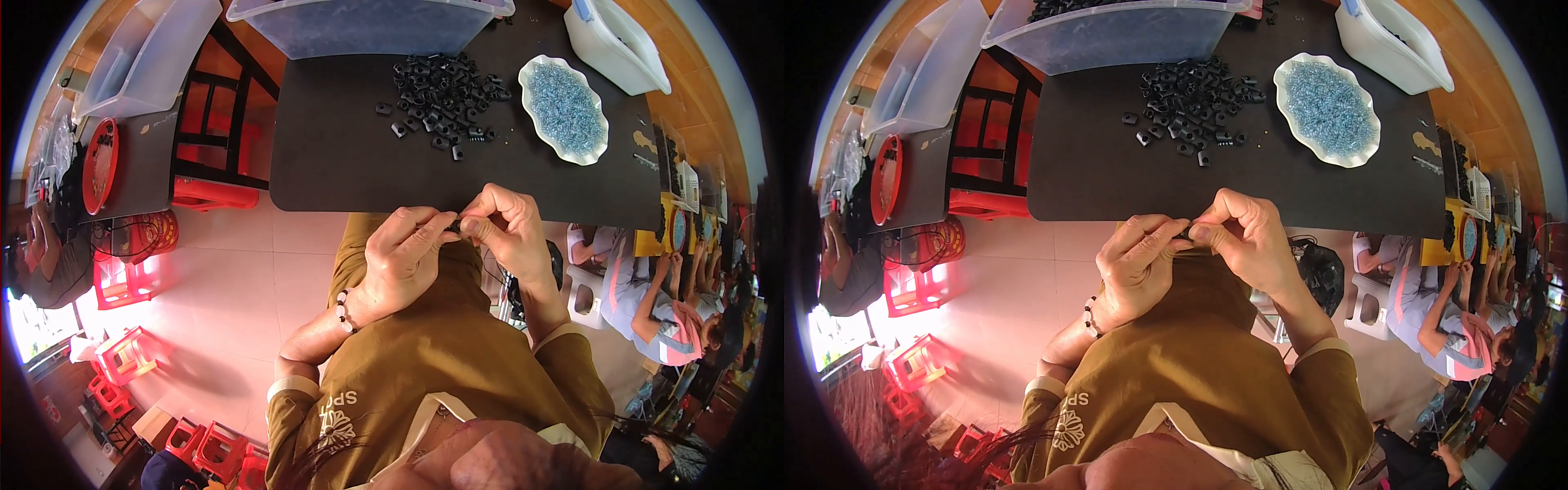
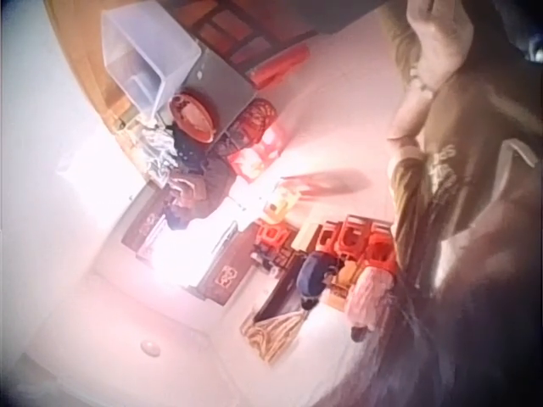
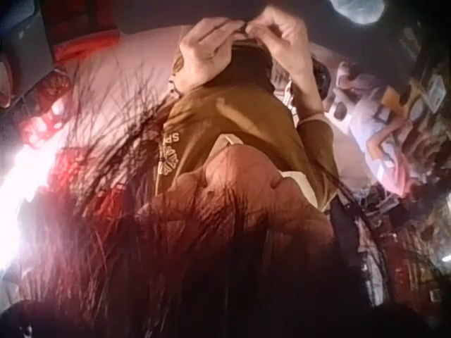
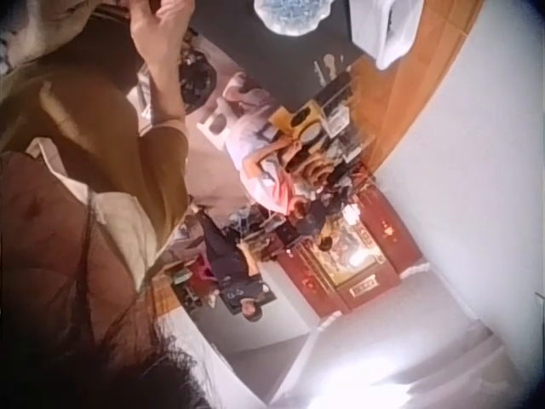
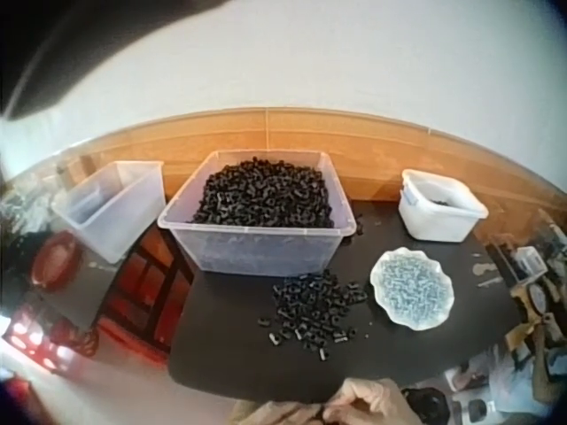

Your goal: The person assembles plastic cord locks by picking up plastic components and inserting small springs into them by hand.

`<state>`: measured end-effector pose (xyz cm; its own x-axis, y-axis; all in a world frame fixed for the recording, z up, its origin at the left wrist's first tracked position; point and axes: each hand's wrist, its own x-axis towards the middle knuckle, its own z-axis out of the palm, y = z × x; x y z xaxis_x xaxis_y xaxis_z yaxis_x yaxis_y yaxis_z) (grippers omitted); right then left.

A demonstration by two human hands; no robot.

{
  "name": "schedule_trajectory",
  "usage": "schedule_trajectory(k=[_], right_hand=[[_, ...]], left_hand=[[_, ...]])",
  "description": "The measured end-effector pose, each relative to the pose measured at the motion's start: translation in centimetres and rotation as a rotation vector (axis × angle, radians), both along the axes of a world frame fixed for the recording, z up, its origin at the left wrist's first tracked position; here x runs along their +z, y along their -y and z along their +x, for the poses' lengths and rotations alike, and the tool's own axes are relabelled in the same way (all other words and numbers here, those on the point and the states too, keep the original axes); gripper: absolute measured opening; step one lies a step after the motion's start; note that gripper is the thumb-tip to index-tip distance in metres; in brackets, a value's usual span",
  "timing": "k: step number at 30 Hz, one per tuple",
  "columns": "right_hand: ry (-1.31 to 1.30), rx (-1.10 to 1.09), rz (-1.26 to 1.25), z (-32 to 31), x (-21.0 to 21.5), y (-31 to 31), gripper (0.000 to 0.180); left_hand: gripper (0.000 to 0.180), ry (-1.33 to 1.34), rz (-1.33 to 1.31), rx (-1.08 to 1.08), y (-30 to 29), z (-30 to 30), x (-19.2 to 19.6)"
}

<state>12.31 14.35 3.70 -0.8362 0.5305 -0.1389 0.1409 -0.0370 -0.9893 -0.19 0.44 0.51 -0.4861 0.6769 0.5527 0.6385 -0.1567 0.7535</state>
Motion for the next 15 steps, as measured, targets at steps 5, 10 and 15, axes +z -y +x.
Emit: schedule_trajectory(k=[5, 10, 15], right_hand=[[-0.002, -0.043, 0.143, -0.7, 0.0, 0.8, 0.019], [-0.026, 0.019, -0.034, -1.3, -1.0, -0.4, 0.02], [-0.164, 0.134, -0.435, -0.9, -1.4, -1.3, 0.026]], left_hand=[[0.032, -0.08, -0.03, -0.003, 0.1, -0.3, -0.2], [0.019, 0.104, -0.011, 0.032, -0.4, -0.6, -0.3], [0.026, 0.262, 0.018, -0.046, -0.6, -0.8, -0.1]])
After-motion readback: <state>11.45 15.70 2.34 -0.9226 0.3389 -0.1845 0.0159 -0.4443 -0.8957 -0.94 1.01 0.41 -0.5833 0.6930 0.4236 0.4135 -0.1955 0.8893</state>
